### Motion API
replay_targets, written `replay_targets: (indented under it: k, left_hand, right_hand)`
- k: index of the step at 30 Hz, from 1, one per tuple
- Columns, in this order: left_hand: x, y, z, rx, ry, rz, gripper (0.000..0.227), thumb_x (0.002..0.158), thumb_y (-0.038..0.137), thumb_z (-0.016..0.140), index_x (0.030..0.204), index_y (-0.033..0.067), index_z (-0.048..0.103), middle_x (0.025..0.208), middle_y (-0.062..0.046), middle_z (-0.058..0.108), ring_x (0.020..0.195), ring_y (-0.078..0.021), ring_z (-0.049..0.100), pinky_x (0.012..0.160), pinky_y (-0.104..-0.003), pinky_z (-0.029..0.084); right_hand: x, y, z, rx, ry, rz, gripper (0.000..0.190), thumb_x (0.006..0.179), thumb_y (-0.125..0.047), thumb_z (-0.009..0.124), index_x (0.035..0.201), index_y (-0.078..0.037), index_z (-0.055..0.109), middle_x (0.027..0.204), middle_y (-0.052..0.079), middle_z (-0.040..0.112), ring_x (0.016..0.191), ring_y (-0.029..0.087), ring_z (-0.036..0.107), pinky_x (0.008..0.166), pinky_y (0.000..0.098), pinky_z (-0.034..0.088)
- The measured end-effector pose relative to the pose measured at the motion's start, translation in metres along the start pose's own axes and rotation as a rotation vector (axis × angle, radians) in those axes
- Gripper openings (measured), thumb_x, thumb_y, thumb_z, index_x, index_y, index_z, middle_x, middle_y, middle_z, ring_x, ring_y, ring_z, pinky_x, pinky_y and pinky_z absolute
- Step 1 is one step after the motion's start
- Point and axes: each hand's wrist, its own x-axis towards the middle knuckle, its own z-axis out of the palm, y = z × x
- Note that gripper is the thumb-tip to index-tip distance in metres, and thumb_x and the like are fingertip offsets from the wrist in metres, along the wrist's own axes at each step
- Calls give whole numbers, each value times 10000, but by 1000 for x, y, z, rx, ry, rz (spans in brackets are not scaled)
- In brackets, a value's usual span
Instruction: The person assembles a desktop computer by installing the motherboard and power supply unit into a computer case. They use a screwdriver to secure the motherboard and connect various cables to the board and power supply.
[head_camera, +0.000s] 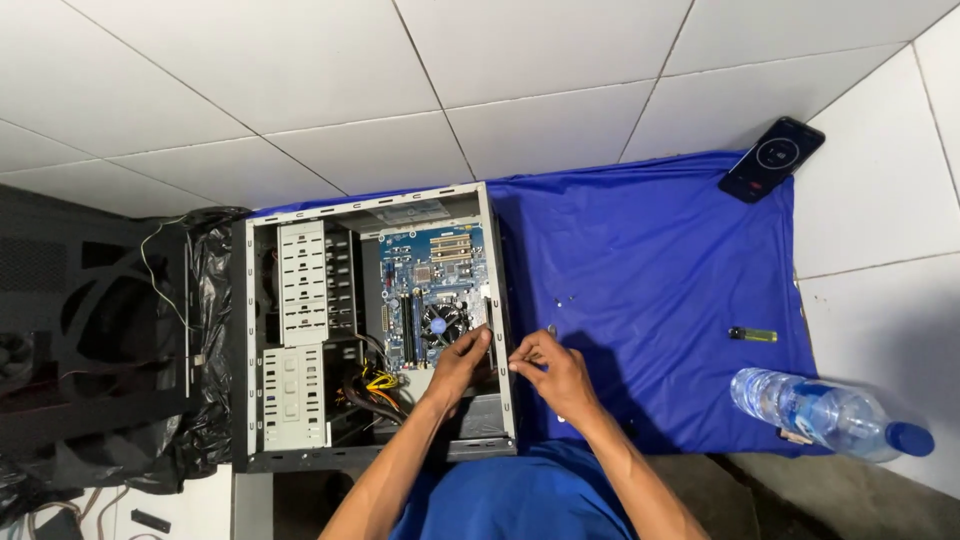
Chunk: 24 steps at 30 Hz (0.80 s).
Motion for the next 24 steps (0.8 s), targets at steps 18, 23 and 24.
replay_targets:
  k: [18,23,24]
  left_hand:
    - [-58,24,10,105,36,274,413,858,29,773,1266,-9,718,1175,-241,717,1069,-335,720,968,-444,560]
    - [-35,-1,7,82,24,296,409,841,9,793,1242,-31,721,1112,-227,713,1027,-322,727,961,-447,557]
    - [-33,-3,7,64,23,299,408,839,0,791,1239,-42,718,1108,-231,712,1019,-311,726,964,-446,553]
  right_hand:
    - [-15,-2,14,138,89,280,96,904,-98,781,988,-104,827,785,90,815,727,148,750,753,321,620]
    - [-19,-17,14,113,141,207,146,888,-32,763,1006,-90,827,778,100,805,728,152,739,737,321,620]
    - [-18,-18,14,96,151,182,150,888,-24,759,1007,-87,824,777,100,801,727,150,734,731,323,618]
